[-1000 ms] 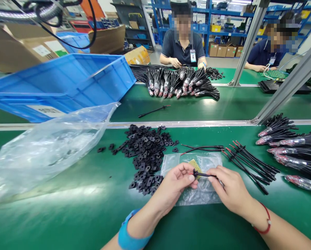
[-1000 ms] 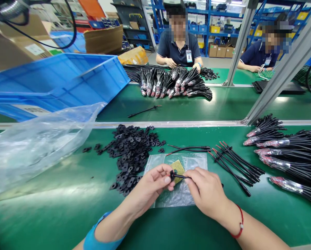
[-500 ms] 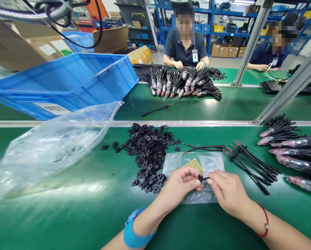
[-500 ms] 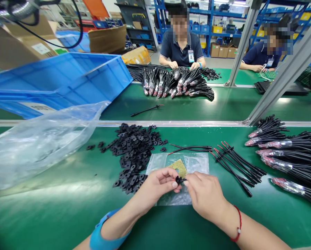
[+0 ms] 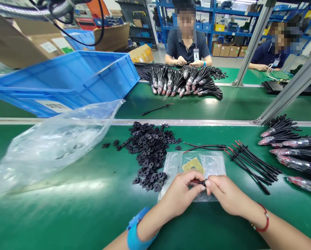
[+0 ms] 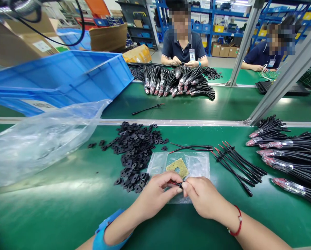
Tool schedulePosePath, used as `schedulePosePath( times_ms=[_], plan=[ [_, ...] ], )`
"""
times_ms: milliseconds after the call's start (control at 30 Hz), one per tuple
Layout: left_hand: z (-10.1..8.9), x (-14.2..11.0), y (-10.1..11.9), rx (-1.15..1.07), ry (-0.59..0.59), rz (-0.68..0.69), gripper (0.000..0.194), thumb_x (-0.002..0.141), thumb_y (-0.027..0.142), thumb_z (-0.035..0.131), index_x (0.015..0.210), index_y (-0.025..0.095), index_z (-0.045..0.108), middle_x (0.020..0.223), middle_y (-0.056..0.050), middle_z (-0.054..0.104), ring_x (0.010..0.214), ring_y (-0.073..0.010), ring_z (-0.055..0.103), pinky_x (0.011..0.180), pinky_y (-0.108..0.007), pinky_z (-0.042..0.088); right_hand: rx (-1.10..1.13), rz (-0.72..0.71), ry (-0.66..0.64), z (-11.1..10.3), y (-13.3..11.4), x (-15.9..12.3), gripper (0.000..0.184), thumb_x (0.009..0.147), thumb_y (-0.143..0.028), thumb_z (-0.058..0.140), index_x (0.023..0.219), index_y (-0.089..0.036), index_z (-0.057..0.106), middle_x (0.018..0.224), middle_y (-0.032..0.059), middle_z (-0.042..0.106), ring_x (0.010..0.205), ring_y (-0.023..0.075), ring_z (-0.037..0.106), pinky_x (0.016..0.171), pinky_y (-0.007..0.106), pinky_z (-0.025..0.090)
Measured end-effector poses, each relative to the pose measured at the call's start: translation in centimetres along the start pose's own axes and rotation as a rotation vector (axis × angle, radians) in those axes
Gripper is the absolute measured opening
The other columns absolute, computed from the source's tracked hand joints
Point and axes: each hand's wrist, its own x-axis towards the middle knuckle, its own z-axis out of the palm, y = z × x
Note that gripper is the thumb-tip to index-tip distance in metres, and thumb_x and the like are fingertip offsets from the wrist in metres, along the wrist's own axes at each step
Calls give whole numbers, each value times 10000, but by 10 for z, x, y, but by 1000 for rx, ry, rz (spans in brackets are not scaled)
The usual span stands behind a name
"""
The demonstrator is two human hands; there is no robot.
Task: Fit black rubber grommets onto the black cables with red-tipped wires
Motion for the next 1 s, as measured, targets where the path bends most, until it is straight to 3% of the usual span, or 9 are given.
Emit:
schedulePosePath(
  times_ms=[133,300,433,500,600,733,800,867,1000],
  plan=[
    [-1,3,1,37,21,18,67,717,127,603,747,171,643,731,-10,662,702,-148,597,690,-250,477,-40,-42,32,3,4,6,375,984,-315,288,733,-188,536,674,-6,589,628,118,547,603,226,390],
    [-2,4,-4,-36,107,14,107,729,185,618,833,169,637,828,-29,664,776,-167,610,726,-276,486,-342,-165,208,3,10,6,203,951,-291,380,929,-180,548,823,44,633,721,161,580,649,269,411],
    [0,5,-12,-187,56,-70,147,705,206,637,842,157,622,775,-22,645,691,-152,592,682,-282,488,-481,-238,219,2,12,1,287,965,-263,311,866,-169,563,731,54,606,640,160,548,602,277,380],
    [0,5,-12,-158,32,-63,115,703,189,633,813,157,630,770,-20,643,696,-148,584,695,-281,479,-403,-180,157,0,10,0,299,960,-269,314,796,-175,546,683,36,586,597,147,520,575,269,362],
    [-1,5,-8,-39,-23,-4,68,716,164,618,776,160,649,779,-20,648,735,-150,579,723,-276,465,-61,12,2,-1,6,3,319,944,-319,360,684,-186,491,584,-11,531,515,110,460,526,229,348],
    [-4,3,-3,6,-95,91,64,762,187,600,807,164,638,813,-28,640,778,-161,590,746,-285,468,289,181,-121,-3,3,5,321,925,-390,379,712,-187,507,560,-34,534,421,80,398,447,201,323],
    [-10,3,-4,-27,-108,125,184,772,194,594,954,173,613,902,-50,640,825,-174,602,767,-302,481,124,132,-28,-10,1,2,271,915,-365,403,774,-186,550,602,-17,581,484,101,478,500,213,360],
    [-23,6,-4,-10,-35,143,341,784,207,583,1122,185,540,989,-77,627,867,-189,606,780,-323,490,-182,61,199,-26,3,-4,227,904,-327,422,840,-190,592,694,12,640,600,132,566,591,237,394],
    [-72,14,-11,340,415,138,249,825,270,514,1046,167,561,974,-83,604,852,-198,581,802,-358,470,-662,170,703,-68,21,-14,215,889,-338,450,906,-200,614,802,35,681,678,167,615,616,261,394]
  ],
)
